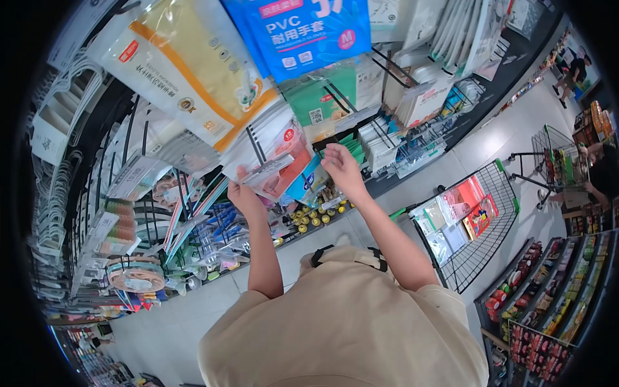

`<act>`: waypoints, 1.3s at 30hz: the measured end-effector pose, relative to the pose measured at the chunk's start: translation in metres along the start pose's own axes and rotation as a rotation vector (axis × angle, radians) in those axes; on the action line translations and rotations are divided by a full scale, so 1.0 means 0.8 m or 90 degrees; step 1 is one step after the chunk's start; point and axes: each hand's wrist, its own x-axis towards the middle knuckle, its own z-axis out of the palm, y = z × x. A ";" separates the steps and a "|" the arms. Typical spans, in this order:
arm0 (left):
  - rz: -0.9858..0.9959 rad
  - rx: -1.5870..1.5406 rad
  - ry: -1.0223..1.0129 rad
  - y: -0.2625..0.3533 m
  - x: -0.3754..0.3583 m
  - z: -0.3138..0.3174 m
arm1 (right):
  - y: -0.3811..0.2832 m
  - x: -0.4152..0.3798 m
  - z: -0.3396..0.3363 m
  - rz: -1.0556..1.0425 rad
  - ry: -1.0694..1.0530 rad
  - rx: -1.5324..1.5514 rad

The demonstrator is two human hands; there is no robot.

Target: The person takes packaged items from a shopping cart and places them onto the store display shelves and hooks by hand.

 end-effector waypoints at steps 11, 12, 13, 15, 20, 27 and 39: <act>0.096 0.206 0.107 -0.062 -0.052 -0.054 | 0.039 -0.076 -0.154 0.018 0.164 0.022; 0.075 0.217 0.121 -0.069 -0.066 -0.059 | 0.043 -0.090 -0.179 0.015 0.217 -0.080; 0.055 0.231 0.134 -0.076 -0.078 -0.063 | 0.044 -0.107 -0.202 0.020 0.268 -0.181; -0.021 0.210 0.101 -0.091 -0.098 -0.066 | 0.045 -0.144 -0.247 0.037 0.382 -0.308; -0.222 0.214 -0.144 -0.137 -0.148 -0.008 | 0.089 -0.247 -0.342 0.083 0.583 -0.358; -0.370 0.267 -0.689 -0.208 -0.239 0.170 | 0.104 -0.349 -0.366 0.311 0.639 -0.381; -0.087 0.492 -1.137 -0.386 -0.383 0.255 | 0.194 -0.434 -0.419 0.357 0.733 -0.181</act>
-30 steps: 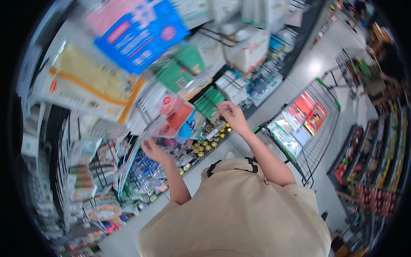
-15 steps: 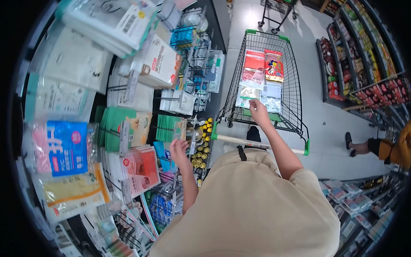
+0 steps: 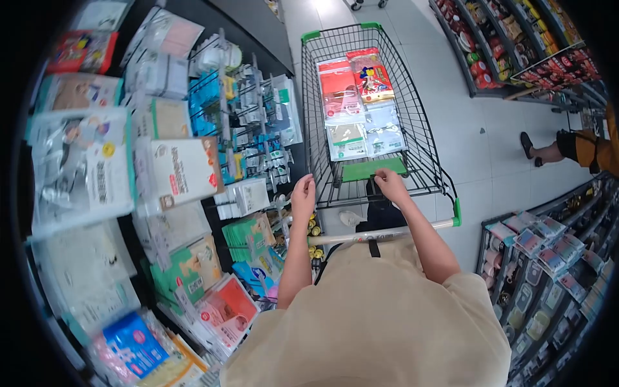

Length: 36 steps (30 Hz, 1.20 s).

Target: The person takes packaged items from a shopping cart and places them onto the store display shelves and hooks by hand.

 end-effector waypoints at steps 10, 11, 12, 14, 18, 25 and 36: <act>-0.113 0.123 -0.030 -0.002 0.022 0.013 | 0.102 0.237 0.034 0.437 0.002 0.588; -0.124 0.091 -0.009 -0.004 0.020 0.013 | 0.123 0.271 0.049 0.451 -0.001 0.588; -0.135 0.058 0.014 -0.005 0.021 0.013 | 0.144 0.307 0.064 0.472 0.028 0.603; -0.203 0.041 0.025 0.006 0.022 0.012 | 0.163 0.355 0.089 0.509 0.052 0.614; -0.207 0.099 0.012 -0.002 0.021 0.015 | 0.155 0.431 0.130 0.533 0.123 0.660; -0.238 0.068 0.038 -0.010 0.008 0.011 | 0.180 0.460 0.184 0.484 0.198 0.822; -0.291 -0.014 0.075 -0.019 -0.009 -0.009 | 0.122 0.419 0.175 0.365 0.088 0.638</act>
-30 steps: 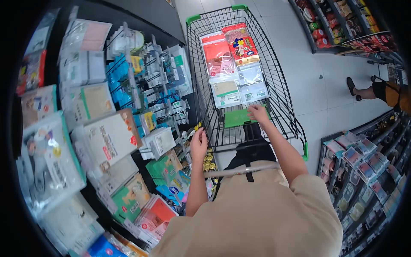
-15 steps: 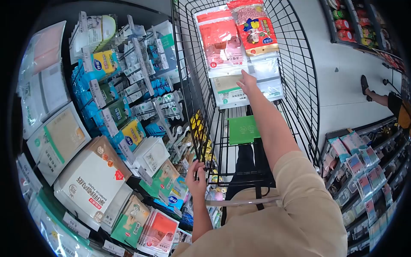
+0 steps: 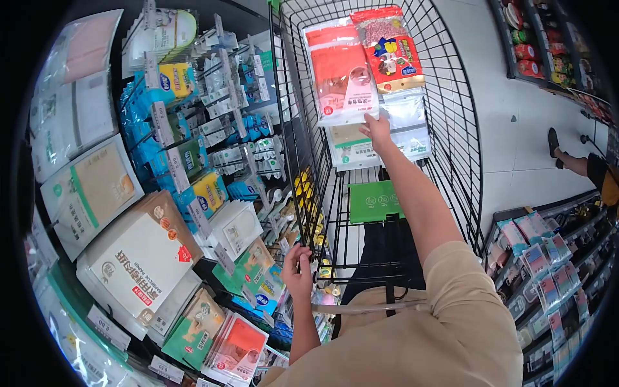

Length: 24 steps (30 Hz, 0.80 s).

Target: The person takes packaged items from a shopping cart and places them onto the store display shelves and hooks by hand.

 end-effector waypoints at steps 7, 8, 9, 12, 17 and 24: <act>0.065 -0.020 0.033 -0.027 -0.004 -0.017 | -0.019 -0.129 0.009 -0.079 -0.116 -0.113; 0.076 -0.030 0.045 -0.033 -0.004 -0.020 | -0.023 -0.152 0.012 -0.101 -0.134 -0.111; 0.055 -0.058 0.038 -0.034 -0.004 -0.024 | -0.027 -0.174 0.016 -0.122 -0.145 -0.126; 0.049 -0.104 0.041 -0.046 -0.003 -0.038 | -0.034 -0.249 0.029 -0.173 -0.171 -0.165; 0.101 -0.168 0.017 -0.061 -0.002 -0.053 | -0.040 -0.371 0.025 -0.310 -0.210 -0.322; 0.170 -0.276 -0.007 -0.050 -0.018 -0.081 | -0.082 -0.548 0.026 -0.443 -0.337 -0.364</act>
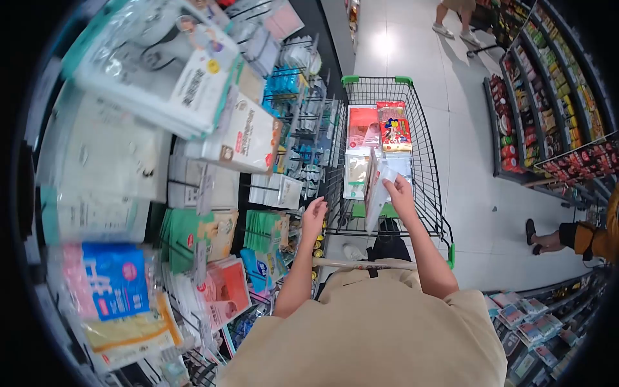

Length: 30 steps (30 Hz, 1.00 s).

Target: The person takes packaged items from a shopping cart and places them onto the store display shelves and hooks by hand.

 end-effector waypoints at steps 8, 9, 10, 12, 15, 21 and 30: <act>0.430 0.188 0.014 0.212 -0.108 -0.047 | -0.217 -0.101 0.085 -0.131 -0.376 -0.397; 0.496 0.238 0.001 0.237 -0.125 -0.055 | -0.240 -0.116 0.102 -0.159 -0.425 -0.442; 0.541 0.241 0.009 0.254 -0.138 -0.061 | -0.253 -0.127 0.118 -0.163 -0.437 -0.445; 0.525 0.248 -0.059 0.258 -0.174 -0.091 | -0.266 -0.153 0.150 -0.251 -0.615 -0.474; 0.410 0.176 0.007 0.246 -0.219 -0.118 | -0.269 -0.166 0.182 -0.269 -0.686 -0.520; 0.231 0.015 0.263 0.198 -0.307 -0.169 | -0.254 -0.179 0.255 -0.223 -0.781 -0.507; 0.179 -0.278 0.647 0.123 -0.388 -0.216 | -0.157 -0.158 0.353 -0.111 -0.834 -0.277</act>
